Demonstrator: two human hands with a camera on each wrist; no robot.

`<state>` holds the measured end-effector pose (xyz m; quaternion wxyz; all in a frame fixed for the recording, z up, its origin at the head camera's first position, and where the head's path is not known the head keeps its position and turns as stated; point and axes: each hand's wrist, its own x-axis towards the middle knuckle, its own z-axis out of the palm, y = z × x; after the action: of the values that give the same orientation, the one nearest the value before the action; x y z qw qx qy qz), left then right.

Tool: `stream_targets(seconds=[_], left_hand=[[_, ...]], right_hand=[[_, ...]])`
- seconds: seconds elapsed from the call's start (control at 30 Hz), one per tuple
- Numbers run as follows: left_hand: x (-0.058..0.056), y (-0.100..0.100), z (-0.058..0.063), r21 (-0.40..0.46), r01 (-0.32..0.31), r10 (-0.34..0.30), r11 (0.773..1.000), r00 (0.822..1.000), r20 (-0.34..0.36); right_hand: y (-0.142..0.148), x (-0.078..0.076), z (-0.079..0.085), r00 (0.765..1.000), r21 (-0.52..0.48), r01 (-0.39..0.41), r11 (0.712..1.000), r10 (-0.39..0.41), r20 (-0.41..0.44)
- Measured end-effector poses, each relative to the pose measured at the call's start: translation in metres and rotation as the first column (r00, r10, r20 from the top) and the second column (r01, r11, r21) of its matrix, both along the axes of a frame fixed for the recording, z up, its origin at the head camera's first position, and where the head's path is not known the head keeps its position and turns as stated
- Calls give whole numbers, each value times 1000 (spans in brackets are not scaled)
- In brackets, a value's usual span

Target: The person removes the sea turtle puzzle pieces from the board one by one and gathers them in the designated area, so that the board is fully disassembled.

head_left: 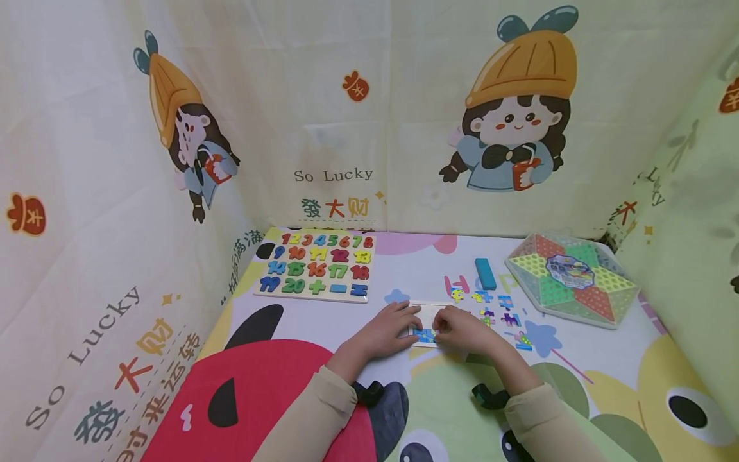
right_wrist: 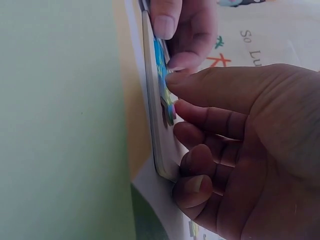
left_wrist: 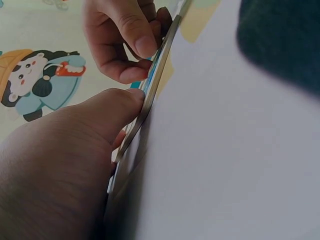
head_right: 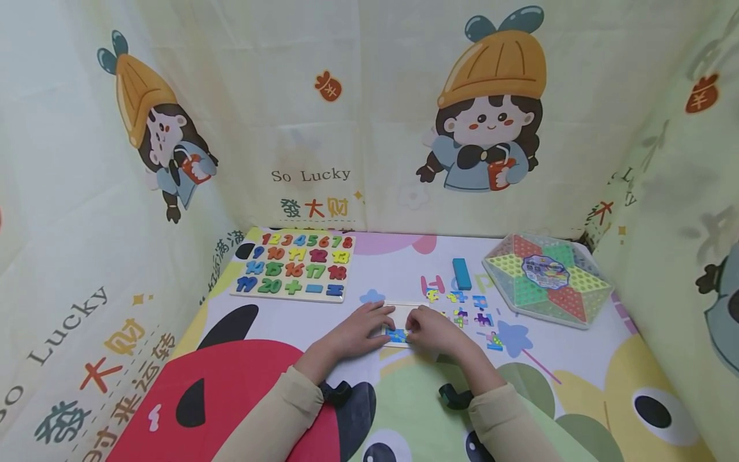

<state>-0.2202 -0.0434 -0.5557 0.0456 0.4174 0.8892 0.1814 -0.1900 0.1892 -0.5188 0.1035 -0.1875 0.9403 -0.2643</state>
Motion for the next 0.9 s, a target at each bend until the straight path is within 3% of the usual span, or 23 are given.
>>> stream_targets(seconds=[0.2,0.43,0.9], left_hand=[[-1,1,-2,-10,-10,10,1000,1000,-1],[-2,1,-4,-25,-13,13,1000,1000,6],[-4,2,-8,-19,-21,21,1000,1000,-6]], right_hand=[[-1,0,-1,1000,-2,14,1000,-14,9],[-3,0,-2,995,-45,70,997,-66,81],[3,-2,-5,997,-91,39,995,-33,66]])
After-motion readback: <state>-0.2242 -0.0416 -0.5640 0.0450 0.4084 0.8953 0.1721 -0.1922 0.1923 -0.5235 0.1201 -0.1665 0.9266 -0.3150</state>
